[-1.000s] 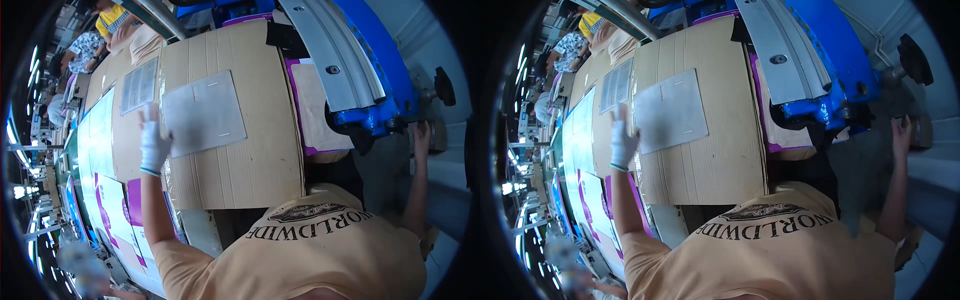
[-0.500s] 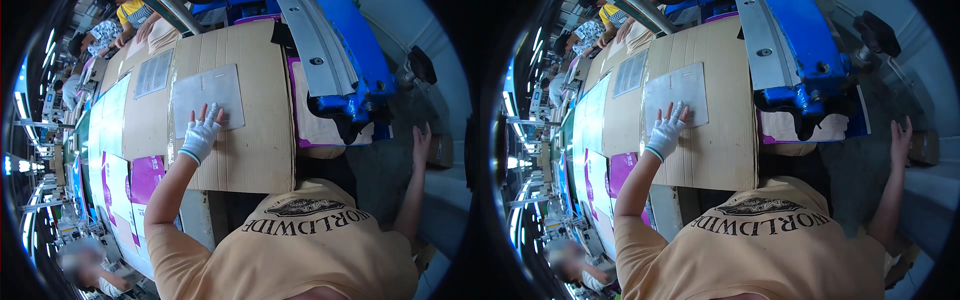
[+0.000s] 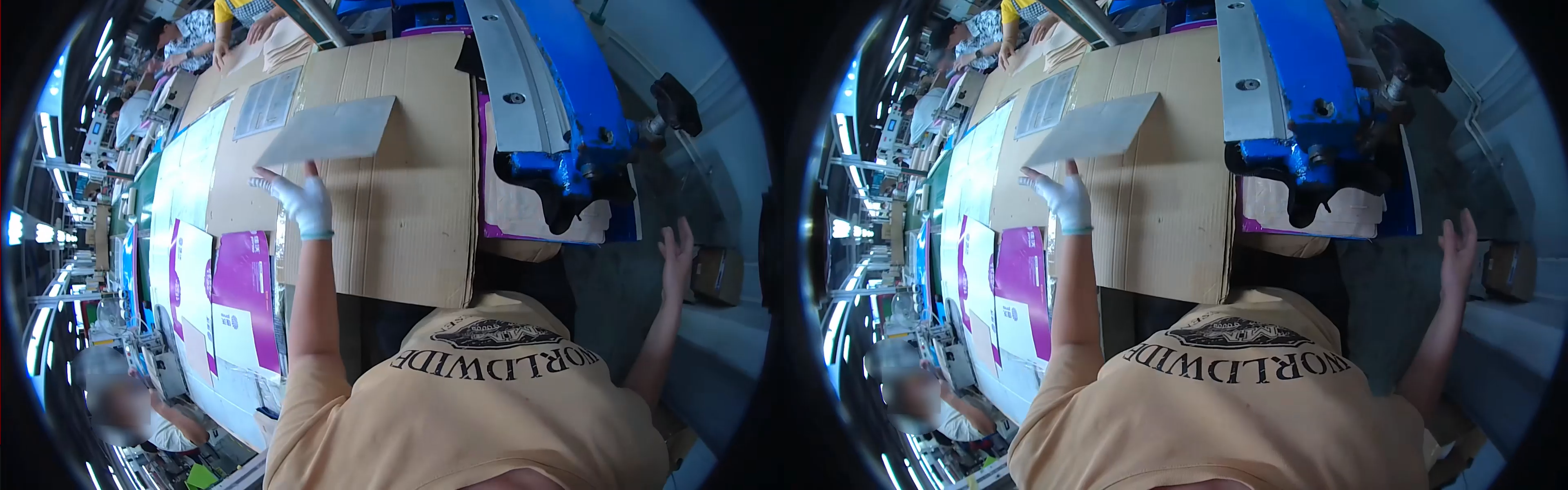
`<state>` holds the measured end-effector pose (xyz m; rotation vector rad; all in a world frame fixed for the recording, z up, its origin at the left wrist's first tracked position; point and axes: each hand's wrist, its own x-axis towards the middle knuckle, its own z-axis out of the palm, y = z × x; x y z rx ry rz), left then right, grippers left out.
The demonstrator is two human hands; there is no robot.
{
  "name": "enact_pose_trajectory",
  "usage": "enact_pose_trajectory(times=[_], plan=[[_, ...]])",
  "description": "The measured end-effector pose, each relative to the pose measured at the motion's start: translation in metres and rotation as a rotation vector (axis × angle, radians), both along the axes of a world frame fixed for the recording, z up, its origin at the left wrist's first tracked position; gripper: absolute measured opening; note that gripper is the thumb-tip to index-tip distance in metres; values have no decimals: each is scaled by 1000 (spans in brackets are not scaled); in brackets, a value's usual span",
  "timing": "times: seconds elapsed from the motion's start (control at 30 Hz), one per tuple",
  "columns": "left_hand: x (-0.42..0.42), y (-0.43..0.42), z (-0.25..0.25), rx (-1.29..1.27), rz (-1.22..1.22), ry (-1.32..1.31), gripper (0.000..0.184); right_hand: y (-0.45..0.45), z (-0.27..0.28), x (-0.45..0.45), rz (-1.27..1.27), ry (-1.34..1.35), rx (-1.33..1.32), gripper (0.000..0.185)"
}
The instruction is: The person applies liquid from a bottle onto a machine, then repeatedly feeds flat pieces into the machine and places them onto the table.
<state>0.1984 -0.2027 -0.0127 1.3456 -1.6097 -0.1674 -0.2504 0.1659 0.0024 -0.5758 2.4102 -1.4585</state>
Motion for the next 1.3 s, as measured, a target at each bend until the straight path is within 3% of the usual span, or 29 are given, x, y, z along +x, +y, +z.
enact_pose_trajectory(times=[0.07,0.1,0.2,0.23,0.33,0.47,0.57,0.73,0.8,0.87,0.9,0.97,1.07,1.13,1.2,1.27,1.3], plan=[[0,-23,-9,308,-115,583,72,-4,-2,6,130,-113,-18,48],[-4,-34,-7,540,-445,1250,65,-6,-1,10,191,-169,-31,46],[-22,-19,28,578,-1017,1699,52,-8,10,29,344,-136,46,40],[-26,-21,33,528,-990,1745,42,-6,10,32,364,-173,71,37],[-13,-45,13,789,-555,1529,37,3,-1,30,449,-110,133,39],[-8,-27,13,741,-376,1379,37,4,-1,25,436,-47,132,37],[-1,15,36,644,-798,1361,40,-5,15,24,394,-39,93,35],[43,60,61,745,-878,1396,45,-33,77,16,351,53,-53,35],[55,71,68,769,-880,1372,45,-54,113,11,405,241,-141,35],[57,82,88,762,-861,1298,45,-81,160,16,566,312,-350,34],[56,82,94,757,-892,1269,45,-96,190,31,657,499,-353,34],[53,80,107,745,-958,1210,44,-123,236,46,846,594,-375,40],[38,71,130,596,-1082,938,40,-182,273,115,1007,623,-696,64],[22,63,155,587,-1227,845,39,-191,281,146,1024,840,-680,76],[25,43,171,517,-1325,710,41,-185,310,151,1309,676,-265,75],[18,33,196,460,-1243,636,49,-189,343,132,1599,332,-17,68],[9,32,211,418,-1221,618,52,-194,339,122,1618,387,-65,63]])
